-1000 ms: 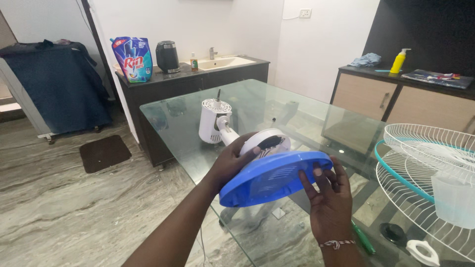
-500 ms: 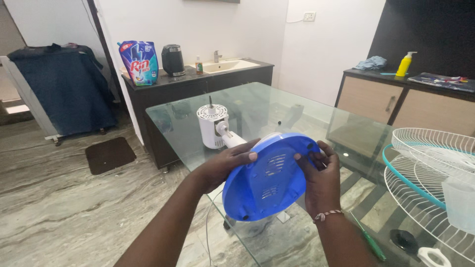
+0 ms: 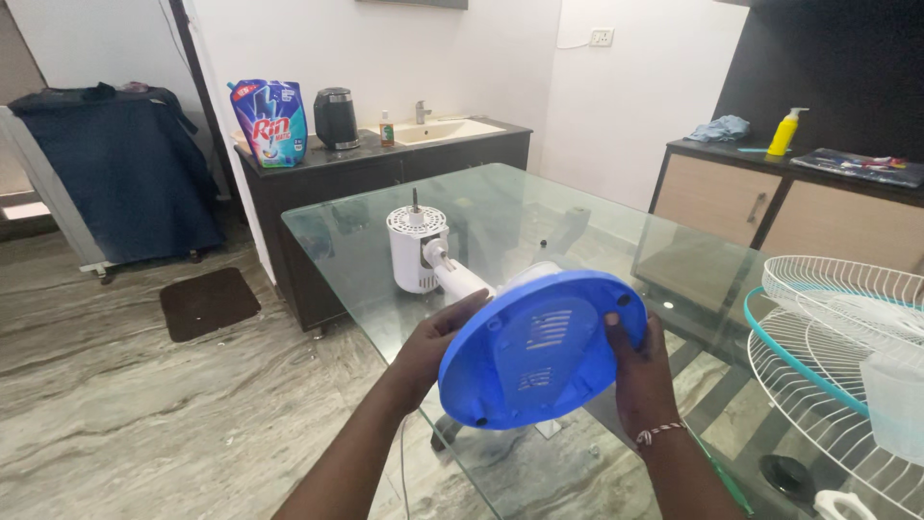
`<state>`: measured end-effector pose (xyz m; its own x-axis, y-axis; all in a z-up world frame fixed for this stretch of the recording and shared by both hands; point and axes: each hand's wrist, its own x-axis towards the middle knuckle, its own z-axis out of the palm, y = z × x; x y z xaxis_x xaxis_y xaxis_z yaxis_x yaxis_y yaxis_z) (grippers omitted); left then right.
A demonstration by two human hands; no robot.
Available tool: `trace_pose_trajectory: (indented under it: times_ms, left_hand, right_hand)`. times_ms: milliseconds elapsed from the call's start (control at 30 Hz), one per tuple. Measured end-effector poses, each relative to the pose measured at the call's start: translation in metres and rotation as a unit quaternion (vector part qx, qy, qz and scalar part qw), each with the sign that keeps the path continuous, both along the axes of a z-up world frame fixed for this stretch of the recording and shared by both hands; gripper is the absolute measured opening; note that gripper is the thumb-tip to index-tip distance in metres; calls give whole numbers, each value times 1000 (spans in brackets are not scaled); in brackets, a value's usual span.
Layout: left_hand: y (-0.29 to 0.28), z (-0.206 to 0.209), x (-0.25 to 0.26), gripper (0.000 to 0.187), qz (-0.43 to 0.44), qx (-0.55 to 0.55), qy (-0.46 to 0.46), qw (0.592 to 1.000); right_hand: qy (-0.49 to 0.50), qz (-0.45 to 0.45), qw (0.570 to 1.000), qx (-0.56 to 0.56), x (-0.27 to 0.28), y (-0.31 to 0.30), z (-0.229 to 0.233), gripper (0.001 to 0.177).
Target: The person aligns a blue plastic fan base with the white motor housing and secures it by inserting and tightening screws with a screwdriver. The person handles the fan base, motor housing, screws, and screwdriver throughout the process.
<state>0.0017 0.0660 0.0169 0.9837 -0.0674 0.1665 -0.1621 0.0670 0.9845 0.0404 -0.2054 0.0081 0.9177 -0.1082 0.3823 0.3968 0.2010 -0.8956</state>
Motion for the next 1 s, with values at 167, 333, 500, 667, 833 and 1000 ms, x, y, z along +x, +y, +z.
trace_pose_trajectory:
  times_ms: [167, 333, 500, 667, 833, 1000]
  left_hand:
    - [-15, -23, 7, 78, 95, 314, -201, 923]
    - [-30, -9, 11, 87, 160, 457, -277, 830]
    - [-44, 5, 22, 77, 87, 401, -314, 856]
    - [-55, 13, 16, 69, 105, 360, -338, 863]
    - [-80, 30, 4, 55, 127, 290, -394, 863]
    - [-111, 56, -10, 52, 121, 217, -378, 892]
  right_hand:
    - [17, 70, 979, 189, 29, -25, -34, 21]
    - [-23, 177, 949, 258, 65, -51, -67, 18]
    - [151, 155, 943, 254, 70, -72, -80, 31]
    - [140, 128, 955, 230, 64, -95, -59, 33]
    - [129, 96, 966, 205, 52, -114, -44, 35]
    - [110, 67, 976, 178, 48, -126, -25, 38]
